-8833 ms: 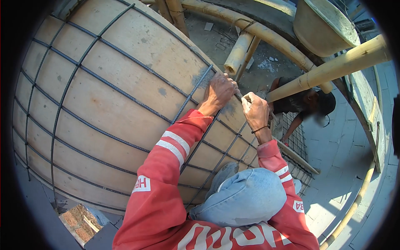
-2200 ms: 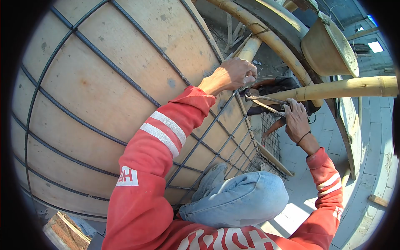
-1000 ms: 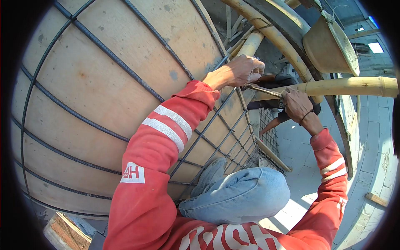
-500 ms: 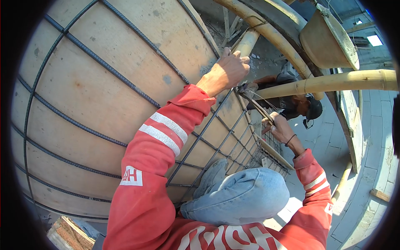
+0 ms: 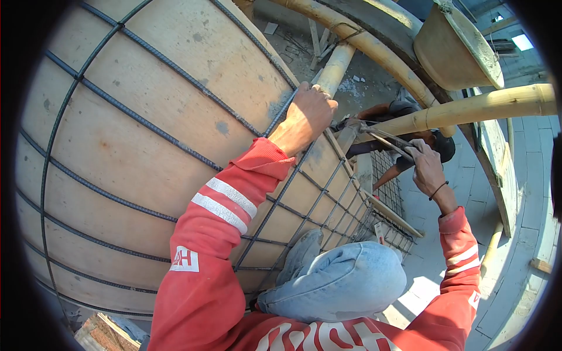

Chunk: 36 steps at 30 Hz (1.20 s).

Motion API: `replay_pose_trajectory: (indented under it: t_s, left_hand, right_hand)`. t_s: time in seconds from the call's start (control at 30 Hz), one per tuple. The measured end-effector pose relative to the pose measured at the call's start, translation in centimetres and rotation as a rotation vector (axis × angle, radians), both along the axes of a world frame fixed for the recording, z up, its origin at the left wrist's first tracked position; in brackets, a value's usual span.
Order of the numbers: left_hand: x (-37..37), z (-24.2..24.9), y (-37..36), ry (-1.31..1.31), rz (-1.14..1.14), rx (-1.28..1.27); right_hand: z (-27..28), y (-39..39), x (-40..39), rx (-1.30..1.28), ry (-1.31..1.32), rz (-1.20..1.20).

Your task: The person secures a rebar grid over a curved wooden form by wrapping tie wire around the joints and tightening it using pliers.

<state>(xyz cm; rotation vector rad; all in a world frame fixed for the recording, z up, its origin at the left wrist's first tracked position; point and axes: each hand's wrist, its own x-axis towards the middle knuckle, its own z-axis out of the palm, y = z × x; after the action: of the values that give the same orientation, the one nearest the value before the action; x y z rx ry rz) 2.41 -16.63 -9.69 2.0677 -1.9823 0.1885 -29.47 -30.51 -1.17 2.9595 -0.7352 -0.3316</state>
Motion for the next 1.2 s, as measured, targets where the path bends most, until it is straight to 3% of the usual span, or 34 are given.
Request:
replay_pose_trajectory:
  t_s: [0.1, 0.2, 0.3, 0.43, 0.7, 0.87, 1.0, 1.07, 1.2]
  left_hand:
    - [0.6, 0.8, 0.1, -0.053, 0.0, 0.089]
    - [0.2, 0.5, 0.5, -0.085, -0.004, 0.09]
    - [0.0, 0.6, 0.6, -0.11, -0.005, 0.108]
    - [0.0, 0.7, 0.4, -0.122, -0.009, 0.143]
    - [-0.2, 0.4, 0.8, -0.139, -0.018, 0.164]
    - [0.0, 0.4, 0.7, -0.115, -0.055, 0.186]
    - [-0.1, 0.5, 0.5, -0.102, -0.04, 0.181]
    - [0.1, 0.2, 0.6, -0.091, -0.023, 0.179]
    - [0.0, 0.7, 0.6, -0.081, -0.021, 0.197]
  right_hand:
    - [0.5, -1.3, 1.8, 0.038, 0.044, -0.02]
    - [0.5, -2.6, 1.7, -0.218, 0.05, 0.145]
    - [1.0, -3.2, 0.4, -0.233, 0.123, 0.169]
    - [3.1, -2.0, -0.6, 0.078, 0.16, -0.009]
    - [9.2, 1.0, 0.1, -0.034, -0.19, 0.106]
    - [12.0, 1.4, 2.9, -0.183, -0.228, 0.053]
    - [9.7, -2.0, 5.6, -0.187, -0.158, 0.162]
    - [8.1, -3.7, 7.7, -0.041, 0.143, 0.11]
    - [4.4, -8.6, 9.9, 0.183, 0.222, 0.224]
